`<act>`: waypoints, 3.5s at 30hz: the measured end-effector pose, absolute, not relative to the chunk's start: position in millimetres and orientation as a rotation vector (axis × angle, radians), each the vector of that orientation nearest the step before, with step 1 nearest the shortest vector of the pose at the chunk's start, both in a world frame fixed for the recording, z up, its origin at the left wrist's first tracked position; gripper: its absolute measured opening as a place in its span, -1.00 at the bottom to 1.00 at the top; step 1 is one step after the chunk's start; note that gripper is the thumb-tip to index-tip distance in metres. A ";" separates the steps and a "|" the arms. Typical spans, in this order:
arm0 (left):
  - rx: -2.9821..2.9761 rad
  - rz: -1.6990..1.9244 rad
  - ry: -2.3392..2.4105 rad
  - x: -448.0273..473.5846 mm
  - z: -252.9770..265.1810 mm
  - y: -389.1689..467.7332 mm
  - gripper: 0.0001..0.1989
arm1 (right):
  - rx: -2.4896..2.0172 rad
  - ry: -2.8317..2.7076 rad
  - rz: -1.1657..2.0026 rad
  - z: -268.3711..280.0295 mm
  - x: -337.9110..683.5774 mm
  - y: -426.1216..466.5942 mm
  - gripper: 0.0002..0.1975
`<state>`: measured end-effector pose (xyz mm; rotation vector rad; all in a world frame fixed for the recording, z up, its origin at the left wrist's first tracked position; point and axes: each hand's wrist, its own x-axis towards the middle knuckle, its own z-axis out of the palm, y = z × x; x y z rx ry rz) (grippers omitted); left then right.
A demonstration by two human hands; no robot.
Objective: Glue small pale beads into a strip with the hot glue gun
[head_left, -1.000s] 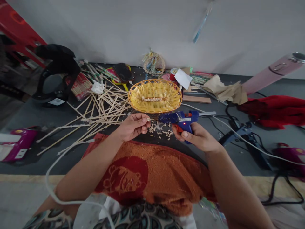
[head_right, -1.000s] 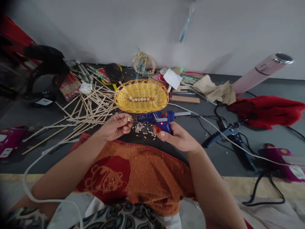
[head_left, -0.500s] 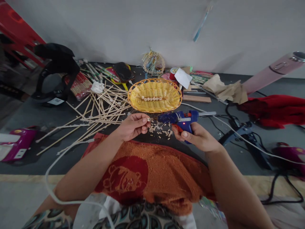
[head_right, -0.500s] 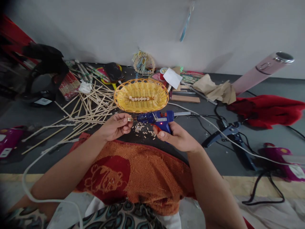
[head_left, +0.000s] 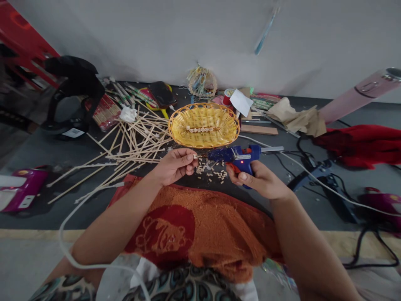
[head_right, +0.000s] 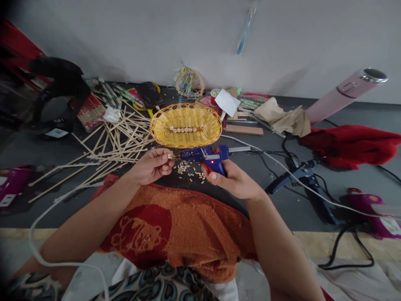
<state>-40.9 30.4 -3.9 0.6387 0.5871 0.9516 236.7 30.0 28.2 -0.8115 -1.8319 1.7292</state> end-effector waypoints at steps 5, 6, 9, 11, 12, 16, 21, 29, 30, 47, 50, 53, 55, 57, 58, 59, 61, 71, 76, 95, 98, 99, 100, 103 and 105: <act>0.642 0.959 0.598 -41.1 -4.0 30.7 -0.87 | -0.825 -1.830 1.728 28.1 237.3 30.4 -0.66; 0.640 0.962 0.602 -41.0 -4.0 30.6 -0.86 | -0.825 -1.831 1.725 28.1 237.3 30.5 -0.66; 0.636 0.973 0.612 -40.3 -3.7 30.5 -0.85 | -0.831 -1.835 1.716 27.9 237.2 30.7 -0.65; 0.639 0.979 0.616 -39.9 -3.5 30.5 -0.86 | -0.832 -1.839 1.717 27.5 237.3 30.9 -0.65; 0.641 0.981 0.618 -39.8 -3.5 30.6 -0.86 | -0.833 -1.841 1.719 27.3 237.2 31.0 -0.64; 0.646 0.985 0.624 -39.7 -4.1 31.0 -0.87 | -0.833 -1.840 1.728 27.1 236.1 31.5 -0.65; 0.647 0.998 0.631 -39.0 -3.7 30.8 -0.86 | -0.817 -1.757 1.764 29.2 237.5 31.7 -0.63; 0.663 0.968 0.627 -35.8 -2.6 28.7 -0.86 | -0.881 -1.153 1.500 29.4 267.6 58.7 -0.52; 0.668 0.965 0.626 -35.6 -3.1 28.4 -0.86 | -0.939 -1.106 1.450 27.4 272.9 63.5 -0.53; 0.693 0.930 0.615 -33.0 -6.2 26.7 -0.87 | -1.447 -1.036 0.755 -27.0 311.5 112.5 -0.37; 0.693 0.926 0.616 -33.3 -6.7 26.2 -0.87 | -1.575 -1.217 0.452 -32.3 318.2 112.9 -0.35; 0.697 0.922 0.622 -33.6 -6.6 25.4 -0.87 | -1.675 -1.510 -0.010 -24.6 315.3 104.5 -0.44; 0.698 0.909 0.622 -33.7 -6.6 24.8 -0.87 | -1.623 -1.632 -0.160 -13.7 305.0 94.6 -0.55; 0.698 0.890 0.620 -34.0 -7.0 24.3 -0.88 | -1.516 -1.755 -0.080 -2.8 289.2 82.9 -0.71; 0.697 0.883 0.619 -34.1 -7.3 24.2 -0.88 | -1.452 -1.835 0.016 1.6 280.1 77.0 -0.77; 0.698 0.879 0.619 -34.4 -7.6 24.1 -0.89 | -1.382 -1.926 0.127 4.8 270.9 71.2 -0.81; 0.701 0.875 0.623 -34.8 -8.1 24.1 -0.88 | -1.244 -2.115 0.301 8.2 253.6 60.9 -0.86; 0.672 0.773 0.665 -25.2 -3.5 15.5 -0.84 | -1.398 -2.497 0.174 -1.1 217.5 43.3 -0.89; 0.669 0.746 0.680 -22.2 -4.6 13.4 -0.84 | -1.325 -2.464 0.165 1.1 215.5 43.4 -0.87; 0.728 0.697 0.642 -20.4 -4.1 13.9 -0.82 | -0.822 -2.171 0.412 16.3 186.9 14.9 -0.97; 0.731 0.687 0.652 -19.8 -4.1 13.9 -0.79 | -0.831 -2.163 0.423 16.1 187.2 14.5 -0.96; 0.732 0.686 0.656 -19.6 -4.0 14.0 -0.79 | -0.834 -2.159 0.432 16.1 187.6 14.2 -0.96; 0.733 0.686 0.659 -19.5 -3.8 14.0 -0.78 | -0.837 -2.155 0.443 16.2 188.1 13.9 -0.96; 0.733 0.692 0.667 -19.1 -2.6 13.9 -0.78 | -0.846 -2.140 0.466 17.0 189.7 13.3 -0.94; 0.730 0.693 0.673 -18.9 -1.7 13.7 -0.78 | -0.852 -2.149 0.461 17.6 190.0 13.1 -0.93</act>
